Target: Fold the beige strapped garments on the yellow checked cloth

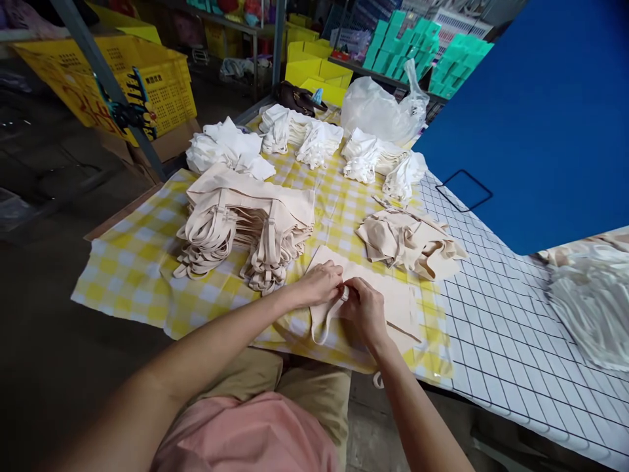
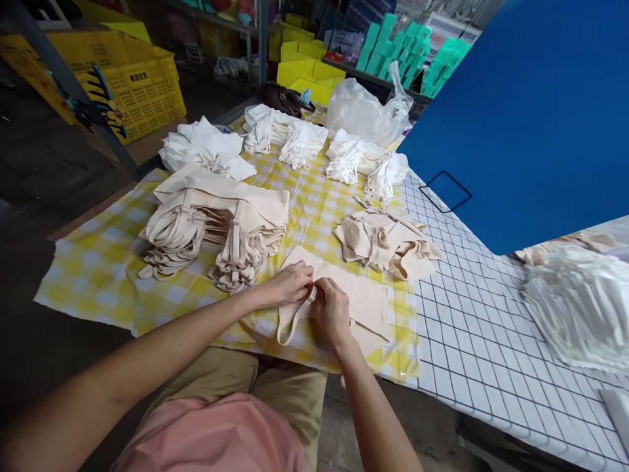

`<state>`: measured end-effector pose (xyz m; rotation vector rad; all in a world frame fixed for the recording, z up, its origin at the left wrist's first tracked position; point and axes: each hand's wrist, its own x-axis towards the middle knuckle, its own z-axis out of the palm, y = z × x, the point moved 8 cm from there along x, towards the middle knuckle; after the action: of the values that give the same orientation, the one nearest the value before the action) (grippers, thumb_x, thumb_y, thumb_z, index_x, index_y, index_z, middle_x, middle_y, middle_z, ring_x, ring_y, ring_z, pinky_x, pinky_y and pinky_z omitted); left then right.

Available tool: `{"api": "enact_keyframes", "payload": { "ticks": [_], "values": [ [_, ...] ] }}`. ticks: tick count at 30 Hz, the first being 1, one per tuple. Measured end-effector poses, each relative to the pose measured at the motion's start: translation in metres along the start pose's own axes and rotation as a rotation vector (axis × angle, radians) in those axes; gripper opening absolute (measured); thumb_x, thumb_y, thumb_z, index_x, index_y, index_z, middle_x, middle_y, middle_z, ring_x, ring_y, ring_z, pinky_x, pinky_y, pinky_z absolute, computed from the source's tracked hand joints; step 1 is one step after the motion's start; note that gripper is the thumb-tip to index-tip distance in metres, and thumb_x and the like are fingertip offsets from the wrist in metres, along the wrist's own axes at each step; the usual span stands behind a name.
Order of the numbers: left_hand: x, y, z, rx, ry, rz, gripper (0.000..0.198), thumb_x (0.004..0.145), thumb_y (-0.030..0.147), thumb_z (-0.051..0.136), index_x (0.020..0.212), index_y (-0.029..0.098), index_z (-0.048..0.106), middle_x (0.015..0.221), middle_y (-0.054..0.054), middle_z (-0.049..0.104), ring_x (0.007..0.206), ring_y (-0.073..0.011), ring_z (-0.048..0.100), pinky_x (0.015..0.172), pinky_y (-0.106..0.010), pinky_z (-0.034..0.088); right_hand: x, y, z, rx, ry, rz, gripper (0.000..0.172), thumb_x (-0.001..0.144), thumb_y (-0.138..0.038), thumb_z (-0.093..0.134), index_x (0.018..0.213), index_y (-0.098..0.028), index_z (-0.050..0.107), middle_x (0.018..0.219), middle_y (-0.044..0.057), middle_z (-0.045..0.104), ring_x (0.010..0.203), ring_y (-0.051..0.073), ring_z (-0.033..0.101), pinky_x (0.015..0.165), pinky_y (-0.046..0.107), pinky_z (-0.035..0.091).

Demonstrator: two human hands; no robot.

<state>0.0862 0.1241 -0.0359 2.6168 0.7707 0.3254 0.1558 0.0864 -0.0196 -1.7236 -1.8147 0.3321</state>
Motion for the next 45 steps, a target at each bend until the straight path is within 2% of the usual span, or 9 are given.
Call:
{"api": "enact_keyframes", "payload": {
  "ticks": [6,10,18,21,24,26,29,33,45],
  "values": [
    [-0.004,-0.001,-0.002,-0.139,0.002,0.034,0.016,0.077,0.013,0.051,0.080,0.018,0.066,0.087,-0.004,0.058,0.091,-0.0180,0.049,0.077,-0.027,0.042,-0.017,0.003,-0.018,0.244,0.183,0.082,0.011,0.081,-0.023,0.052,0.075,-0.018,0.060,0.070,0.000,0.050,0.064,0.013,0.049,0.056,0.023,0.039],
    [-0.013,-0.001,-0.009,-0.218,-0.017,0.047,0.022,0.073,0.008,0.050,0.081,0.018,0.068,0.088,-0.003,0.058,0.092,-0.0172,0.049,0.079,-0.026,0.041,-0.040,-0.013,-0.034,0.225,0.197,-0.026,0.009,0.083,-0.019,0.053,0.082,-0.020,0.062,0.073,0.000,0.048,0.063,0.012,0.048,0.053,0.022,0.038],
    [-0.018,-0.005,-0.020,-0.285,-0.035,-0.055,0.023,0.082,0.016,0.045,0.089,0.018,0.066,0.094,-0.004,0.059,0.093,-0.0161,0.053,0.083,-0.025,0.042,-0.097,-0.061,-0.019,-0.085,-0.261,-0.445,0.032,0.084,-0.014,0.047,0.111,-0.026,0.060,0.089,0.006,0.057,0.072,0.014,0.054,0.059,0.023,0.045],
    [-0.012,-0.021,-0.034,-0.215,0.070,-0.277,0.025,0.085,0.015,0.040,0.097,0.016,0.061,0.103,-0.006,0.057,0.098,-0.0168,0.053,0.083,-0.026,0.043,-0.088,-0.028,-0.034,-0.060,-0.292,-0.266,0.032,0.085,-0.020,0.045,0.115,-0.022,0.058,0.094,0.008,0.059,0.080,0.016,0.057,0.066,0.026,0.047],
    [-0.005,-0.036,-0.044,-0.051,0.128,-0.504,0.026,0.085,0.018,0.046,0.108,0.010,0.053,0.116,-0.014,0.051,0.104,-0.0217,0.052,0.082,-0.030,0.044,-0.058,0.048,-0.076,-0.164,-0.014,0.127,0.029,0.083,-0.030,0.044,0.100,-0.017,0.064,0.082,0.007,0.059,0.064,0.016,0.055,0.058,0.028,0.045],
    [0.000,-0.045,-0.044,0.029,0.098,-0.636,0.037,0.082,0.024,0.054,0.113,0.005,0.048,0.120,-0.020,0.047,0.107,-0.0260,0.052,0.082,-0.032,0.044,-0.044,0.099,-0.102,-0.321,0.157,0.400,0.029,0.077,-0.034,0.047,0.087,-0.015,0.066,0.080,0.008,0.059,0.062,0.017,0.054,0.060,0.031,0.042],
    [0.008,-0.056,-0.036,0.051,-0.006,-0.734,0.038,0.080,0.028,0.058,0.107,0.003,0.053,0.115,-0.023,0.053,0.107,-0.0284,0.054,0.081,-0.032,0.045,-0.026,0.148,-0.108,-0.382,0.130,0.645,0.028,0.067,-0.043,0.055,0.071,-0.016,0.062,0.067,0.007,0.058,0.058,0.018,0.051,0.056,0.031,0.037],
    [0.013,-0.061,-0.032,0.023,-0.069,-0.676,0.024,0.078,0.029,0.057,0.088,0.008,0.062,0.096,-0.018,0.064,0.095,-0.0266,0.061,0.073,-0.030,0.047,-0.013,0.158,-0.089,-0.246,0.012,0.664,0.018,0.064,-0.036,0.055,0.056,-0.020,0.051,0.054,0.001,0.055,0.051,0.015,0.049,0.051,0.027,0.033],
    [0.008,-0.064,-0.042,0.039,0.024,-0.679,0.023,0.078,0.022,0.049,0.090,0.009,0.063,0.092,-0.017,0.066,0.089,-0.0263,0.063,0.070,-0.030,0.047,-0.015,0.152,-0.087,-0.089,0.116,0.676,0.017,0.057,-0.029,0.061,0.052,-0.022,0.046,0.047,-0.003,0.051,0.049,0.015,0.047,0.050,0.026,0.029]
  ]
}}
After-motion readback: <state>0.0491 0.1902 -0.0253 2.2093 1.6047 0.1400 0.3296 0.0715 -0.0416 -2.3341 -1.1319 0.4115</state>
